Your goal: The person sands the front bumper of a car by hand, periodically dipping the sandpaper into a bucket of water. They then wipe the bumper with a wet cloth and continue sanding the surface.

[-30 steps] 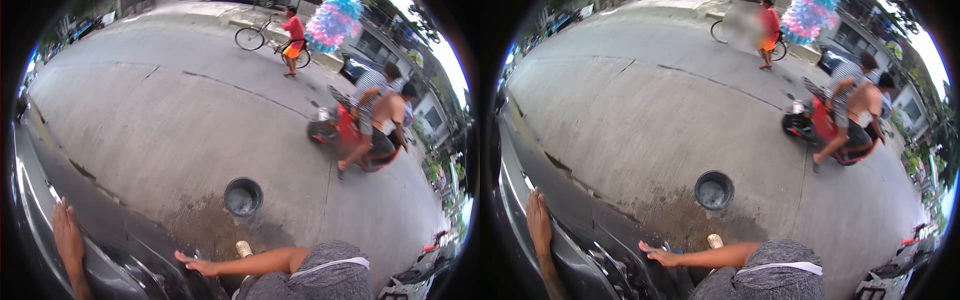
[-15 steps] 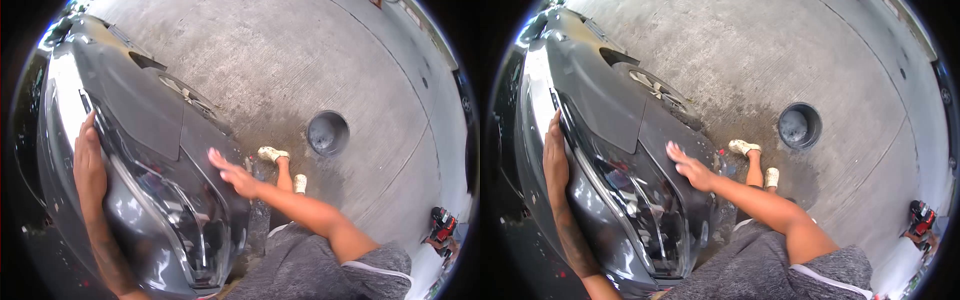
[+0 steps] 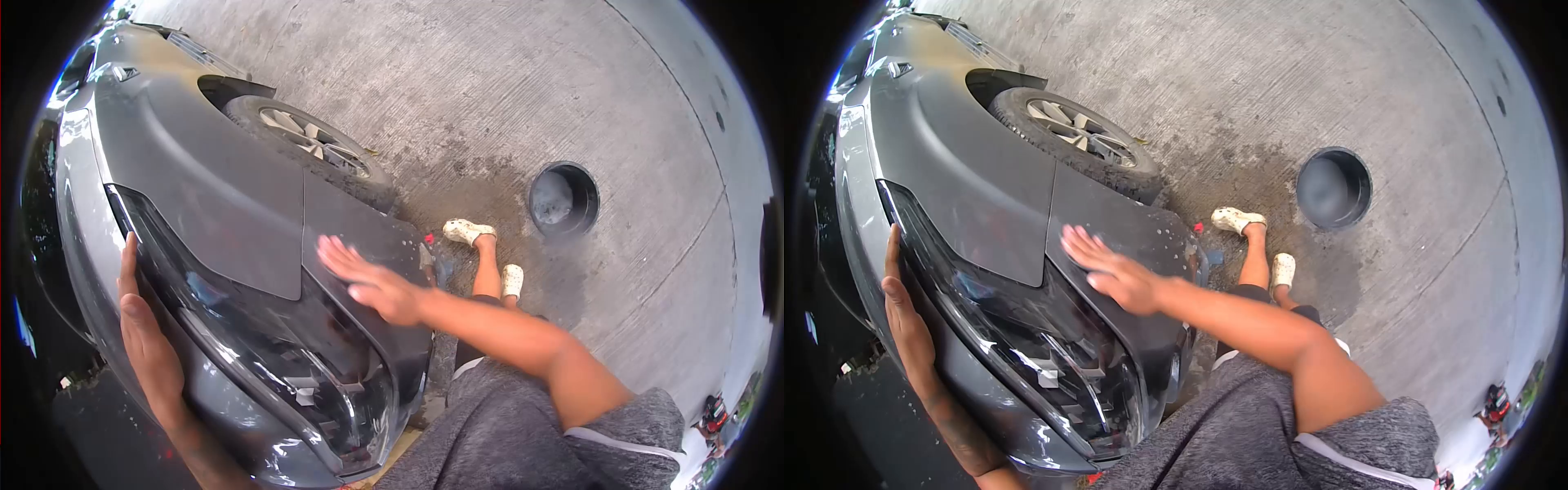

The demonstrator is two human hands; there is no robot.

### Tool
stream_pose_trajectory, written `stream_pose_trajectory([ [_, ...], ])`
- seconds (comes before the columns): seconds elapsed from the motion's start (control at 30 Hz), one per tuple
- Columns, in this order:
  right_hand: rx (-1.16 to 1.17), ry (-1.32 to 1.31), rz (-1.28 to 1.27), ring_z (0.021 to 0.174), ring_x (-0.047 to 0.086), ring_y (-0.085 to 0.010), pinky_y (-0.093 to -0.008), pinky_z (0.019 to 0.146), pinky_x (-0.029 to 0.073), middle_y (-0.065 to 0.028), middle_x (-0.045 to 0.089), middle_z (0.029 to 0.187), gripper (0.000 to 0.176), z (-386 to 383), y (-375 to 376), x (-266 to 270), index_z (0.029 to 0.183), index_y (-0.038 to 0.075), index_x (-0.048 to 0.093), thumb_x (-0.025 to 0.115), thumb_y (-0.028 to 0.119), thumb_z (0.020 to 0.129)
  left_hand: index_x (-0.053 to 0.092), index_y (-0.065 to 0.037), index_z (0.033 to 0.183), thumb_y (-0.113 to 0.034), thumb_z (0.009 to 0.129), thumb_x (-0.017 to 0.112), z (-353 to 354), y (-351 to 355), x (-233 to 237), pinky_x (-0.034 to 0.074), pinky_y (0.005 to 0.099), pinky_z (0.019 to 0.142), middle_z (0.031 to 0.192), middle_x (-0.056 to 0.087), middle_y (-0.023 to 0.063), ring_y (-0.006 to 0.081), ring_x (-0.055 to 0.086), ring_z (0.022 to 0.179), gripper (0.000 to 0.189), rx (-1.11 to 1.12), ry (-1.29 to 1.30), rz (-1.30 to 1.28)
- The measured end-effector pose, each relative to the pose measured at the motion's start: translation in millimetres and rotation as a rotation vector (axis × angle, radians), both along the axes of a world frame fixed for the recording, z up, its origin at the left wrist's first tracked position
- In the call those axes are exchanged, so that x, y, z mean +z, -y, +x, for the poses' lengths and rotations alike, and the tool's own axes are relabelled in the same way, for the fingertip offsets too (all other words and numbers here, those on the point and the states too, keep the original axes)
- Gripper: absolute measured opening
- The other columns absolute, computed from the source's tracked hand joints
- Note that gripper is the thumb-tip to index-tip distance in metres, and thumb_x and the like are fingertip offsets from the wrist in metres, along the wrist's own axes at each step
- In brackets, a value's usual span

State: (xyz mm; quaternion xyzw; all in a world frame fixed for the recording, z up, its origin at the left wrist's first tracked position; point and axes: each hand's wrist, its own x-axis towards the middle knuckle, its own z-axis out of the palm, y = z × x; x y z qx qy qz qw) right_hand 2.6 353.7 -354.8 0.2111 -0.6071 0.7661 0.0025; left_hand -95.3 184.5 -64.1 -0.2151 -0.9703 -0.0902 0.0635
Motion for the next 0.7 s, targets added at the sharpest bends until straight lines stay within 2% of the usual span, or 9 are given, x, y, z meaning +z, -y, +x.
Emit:
stream_pose_trajectory([
  [0.1, -0.024, -0.014, 0.038, 0.155, 0.003, -0.0318, -0.0477, 0.124, 0.004, -0.0153, 0.007, 0.168, 0.068, -8, 4, -2, 0.16, 0.004, 0.017, 0.033, 0.035, 0.101, 0.04, -0.003, 0.152, -0.07, 0.1, 0.016, -3, -4, 3, 0.018, 0.0403, 0.122, 0.154, 0.043, 0.0164, 0.0285, 0.034, 0.146, 0.088, 0.006, 0.02, -0.001],
  [0.13, -0.03, -0.008, 0.03, 0.155, 0.004, -0.0329, -0.0484, 0.124, 0.006, -0.0154, 0.008, 0.168, 0.068, 10, 6, -3, 0.16, 0.005, 0.017, 0.031, 0.039, 0.102, 0.039, -0.002, 0.152, -0.07, 0.1, 0.016, -3, -2, 2, 0.018, 0.0405, 0.122, 0.154, 0.042, 0.0167, 0.0289, 0.033, 0.147, 0.089, 0.008, 0.028, 0.006],
  [0.2, -0.052, 0.045, 0.049, 0.155, 0.005, -0.034, -0.0492, 0.124, 0.007, -0.0173, 0.007, 0.168, 0.068, 31, 10, 1, 0.16, 0.003, 0.015, 0.032, 0.037, 0.102, 0.037, 0.0, 0.153, -0.072, 0.099, 0.017, 0, -3, 2, 0.018, 0.041, 0.122, 0.155, 0.04, 0.0168, 0.0291, 0.032, 0.147, 0.092, 0.016, 0.066, 0.016],
  [0.27, -0.083, 0.086, 0.069, 0.155, 0.004, -0.0345, -0.0493, 0.124, 0.007, -0.0181, 0.007, 0.167, 0.069, 9, 20, 2, 0.16, 0.003, 0.014, 0.033, 0.035, 0.102, 0.037, 0.0, 0.153, -0.073, 0.098, 0.017, 0, -3, -1, 0.018, 0.0414, 0.122, 0.156, 0.04, 0.0167, 0.0289, 0.032, 0.147, 0.093, 0.029, 0.081, 0.059],
  [0.33, -0.18, 0.093, 0.119, 0.155, 0.003, -0.0362, -0.0499, 0.124, 0.006, -0.0193, 0.006, 0.167, 0.069, -50, 19, -2, 0.16, 0.002, 0.013, 0.035, 0.029, 0.1, 0.036, 0.0, 0.153, -0.075, 0.097, 0.017, 5, -4, -2, 0.018, 0.0418, 0.122, 0.156, 0.039, 0.0165, 0.0286, 0.032, 0.147, 0.095, 0.047, 0.089, 0.108],
  [0.47, -0.166, 0.15, 0.103, 0.154, 0.006, -0.0384, -0.0504, 0.124, 0.008, -0.0208, 0.006, 0.167, 0.067, -6, 17, 6, 0.158, 0.0, 0.014, 0.037, 0.024, 0.1, 0.037, 0.0, 0.152, -0.081, 0.092, 0.012, -1, -5, 1, 0.015, 0.0417, 0.124, 0.156, 0.04, 0.0159, 0.0275, 0.031, 0.148, 0.105, 0.058, 0.068, 0.046],
  [0.57, -0.224, 0.129, 0.114, 0.154, 0.006, -0.0382, -0.0501, 0.124, 0.008, -0.0212, 0.006, 0.167, 0.068, -43, 23, -2, 0.158, -0.001, 0.014, 0.037, 0.025, 0.1, 0.037, 0.0, 0.152, -0.081, 0.092, 0.012, 0, -9, -2, 0.015, 0.0421, 0.124, 0.155, 0.041, 0.016, 0.0278, 0.031, 0.148, 0.104, 0.097, 0.075, 0.062],
  [0.6, -0.192, 0.153, 0.102, 0.154, 0.005, -0.0378, -0.0496, 0.125, 0.007, -0.0211, 0.006, 0.167, 0.068, -66, 19, -6, 0.158, -0.002, 0.014, 0.037, 0.025, 0.1, 0.037, -0.001, 0.153, -0.087, 0.087, 0.014, 2, -16, -2, 0.018, 0.0439, 0.123, 0.156, 0.039, 0.0166, 0.0303, 0.033, 0.147, 0.111, 0.142, 0.068, 0.063],
  [0.7, -0.145, 0.211, 0.036, 0.154, 0.005, -0.038, -0.0495, 0.125, 0.007, -0.0213, 0.007, 0.167, 0.068, -53, 16, -1, 0.158, -0.003, 0.014, 0.036, 0.026, 0.1, 0.037, -0.001, 0.153, -0.083, 0.091, 0.011, 1, -14, -2, 0.015, 0.0428, 0.124, 0.156, 0.041, 0.015, 0.0274, 0.031, 0.148, 0.106, 0.125, 0.06, 0.076],
])
